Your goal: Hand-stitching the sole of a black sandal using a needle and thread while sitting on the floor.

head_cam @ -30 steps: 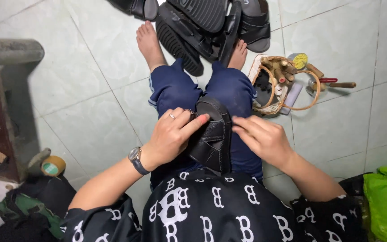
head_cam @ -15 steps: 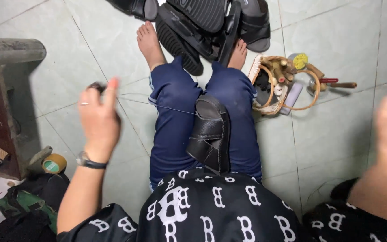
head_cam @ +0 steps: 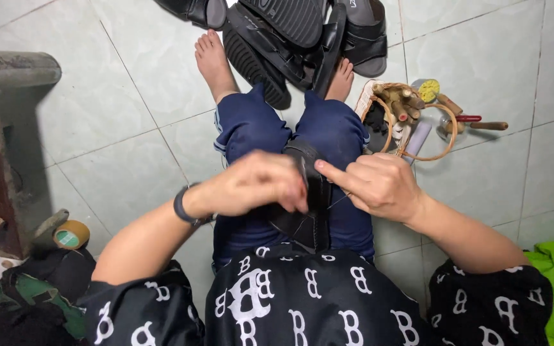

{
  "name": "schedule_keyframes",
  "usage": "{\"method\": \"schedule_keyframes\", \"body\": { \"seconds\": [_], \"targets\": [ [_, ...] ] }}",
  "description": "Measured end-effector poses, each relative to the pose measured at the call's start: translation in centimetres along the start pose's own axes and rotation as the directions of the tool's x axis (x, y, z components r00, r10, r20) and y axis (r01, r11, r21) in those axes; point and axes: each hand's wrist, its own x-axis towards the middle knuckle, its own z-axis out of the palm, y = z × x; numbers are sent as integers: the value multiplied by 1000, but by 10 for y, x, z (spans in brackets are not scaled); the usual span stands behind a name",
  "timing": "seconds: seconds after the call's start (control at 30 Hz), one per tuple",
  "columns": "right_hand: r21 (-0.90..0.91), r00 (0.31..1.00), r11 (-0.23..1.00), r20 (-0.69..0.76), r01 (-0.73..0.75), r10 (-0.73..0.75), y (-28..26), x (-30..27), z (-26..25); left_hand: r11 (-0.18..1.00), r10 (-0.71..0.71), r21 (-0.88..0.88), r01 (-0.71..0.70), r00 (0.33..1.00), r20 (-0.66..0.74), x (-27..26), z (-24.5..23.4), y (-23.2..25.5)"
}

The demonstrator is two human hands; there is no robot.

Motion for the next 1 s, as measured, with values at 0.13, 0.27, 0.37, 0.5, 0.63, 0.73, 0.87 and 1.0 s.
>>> {"method": "schedule_keyframes", "body": {
  "seconds": [0.13, 0.27, 0.37, 0.5, 0.63, 0.73, 0.87, 1.0],
  "targets": [
    [-121, 993, 989, 86, 90, -79, 10, -2, 5, 991, -120, -102, 83, 887, -446, -12, -36, -45],
    [7, 993, 1000, 112, -25, 25, 2, 3, -5, 989, -122, 0, 147, 819, -560, -35, -85, -46],
    [-56, 976, 991, 176, -119, 127, -6, -21, -3, 462, 180, 753, 468, 782, -597, -57, -76, -16],
    [-113, 971, 986, 189, -126, 146, -21, -27, -5, 582, 268, 791, 189, 874, -406, -36, -9, -12],
    [-243, 941, 951, 232, -188, 246, -27, -29, -8, 538, 189, 840, 76, 960, -208, -27, 34, -38],
    [-301, 931, 934, 245, -191, 269, -29, -27, -10, 536, 181, 838, 103, 955, -234, -23, 47, -59],
    [-404, 924, 904, 274, -142, 268, -30, -23, -13, 534, 251, 835, 132, 919, -305, -20, 56, -71],
    [-631, 940, 773, 218, -68, 261, -46, -14, -1, 536, 304, 833, 138, 889, -343, -15, 60, -82]
  ]
}}
